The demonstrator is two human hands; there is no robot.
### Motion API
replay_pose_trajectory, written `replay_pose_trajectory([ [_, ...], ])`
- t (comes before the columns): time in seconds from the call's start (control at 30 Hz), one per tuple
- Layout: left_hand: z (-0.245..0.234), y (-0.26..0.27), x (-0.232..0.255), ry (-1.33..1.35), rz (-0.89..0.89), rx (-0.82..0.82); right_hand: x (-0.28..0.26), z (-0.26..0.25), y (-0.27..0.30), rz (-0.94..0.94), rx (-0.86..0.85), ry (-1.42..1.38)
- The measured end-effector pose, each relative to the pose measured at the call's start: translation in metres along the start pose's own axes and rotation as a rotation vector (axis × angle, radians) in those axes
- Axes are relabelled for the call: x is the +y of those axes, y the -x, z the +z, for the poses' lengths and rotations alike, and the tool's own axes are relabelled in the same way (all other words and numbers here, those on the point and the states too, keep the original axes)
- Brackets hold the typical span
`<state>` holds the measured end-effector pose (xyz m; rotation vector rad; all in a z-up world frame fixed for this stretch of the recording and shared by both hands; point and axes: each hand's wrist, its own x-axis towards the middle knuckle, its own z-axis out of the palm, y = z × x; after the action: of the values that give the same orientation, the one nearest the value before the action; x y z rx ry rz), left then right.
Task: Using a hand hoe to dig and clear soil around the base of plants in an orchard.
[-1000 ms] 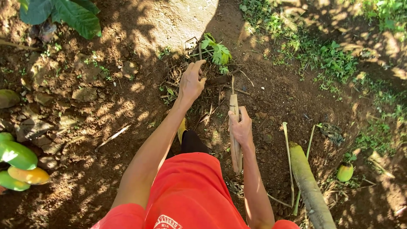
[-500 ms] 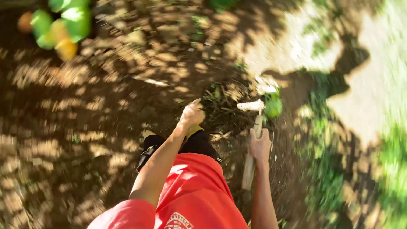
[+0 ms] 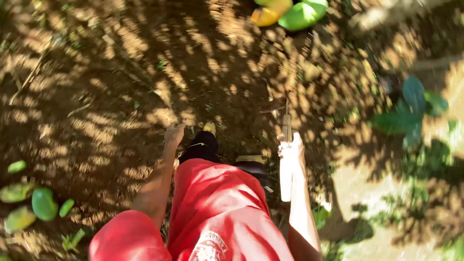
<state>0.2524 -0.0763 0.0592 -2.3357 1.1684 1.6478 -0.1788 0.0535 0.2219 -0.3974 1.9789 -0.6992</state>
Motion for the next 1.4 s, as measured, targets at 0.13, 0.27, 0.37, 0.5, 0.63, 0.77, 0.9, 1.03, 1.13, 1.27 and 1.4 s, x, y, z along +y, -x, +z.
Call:
replay_pose_trajectory([
  [0.13,-0.072,0.032,-0.024,0.309,-0.125,0.118,-0.068,0.09,-0.031,-0.118,-0.159,0.134],
  [0.27,-0.096,0.034,-0.058,0.491,-0.218,0.279,-0.185,0.178,-0.019,-0.253,-0.327,0.224],
  [0.37,-0.096,0.04,-0.09,0.608,-0.259,0.325,-0.24,0.22,0.01,-0.272,-0.423,0.297],
  [0.5,-0.093,0.029,-0.109,0.696,-0.331,0.345,-0.269,0.263,-0.025,-0.218,-0.529,0.355],
  [0.63,-0.115,0.042,-0.087,0.721,-0.408,0.346,-0.308,0.304,-0.045,-0.128,-0.63,0.417],
  [0.77,-0.121,0.019,-0.098,0.814,-0.477,0.389,-0.343,0.353,-0.072,-0.038,-0.558,0.572],
  [0.9,-0.13,0.012,-0.106,0.845,-0.586,0.451,-0.371,0.412,-0.08,-0.029,-0.653,0.592],
  [1.03,-0.093,-0.04,-0.162,0.746,-0.594,0.564,-0.396,0.489,-0.1,0.18,-0.792,0.336],
  [1.13,-0.115,-0.06,-0.174,0.405,-0.544,0.418,-0.407,0.566,-0.119,0.462,-0.813,0.026],
  [1.27,-0.273,-0.089,-0.159,0.851,-0.725,0.489,-0.431,0.651,-0.129,0.581,-0.789,-0.063],
  [1.4,-0.343,-0.173,-0.196,0.83,-0.763,0.537,-0.466,0.696,-0.115,0.466,-0.706,-0.056],
])
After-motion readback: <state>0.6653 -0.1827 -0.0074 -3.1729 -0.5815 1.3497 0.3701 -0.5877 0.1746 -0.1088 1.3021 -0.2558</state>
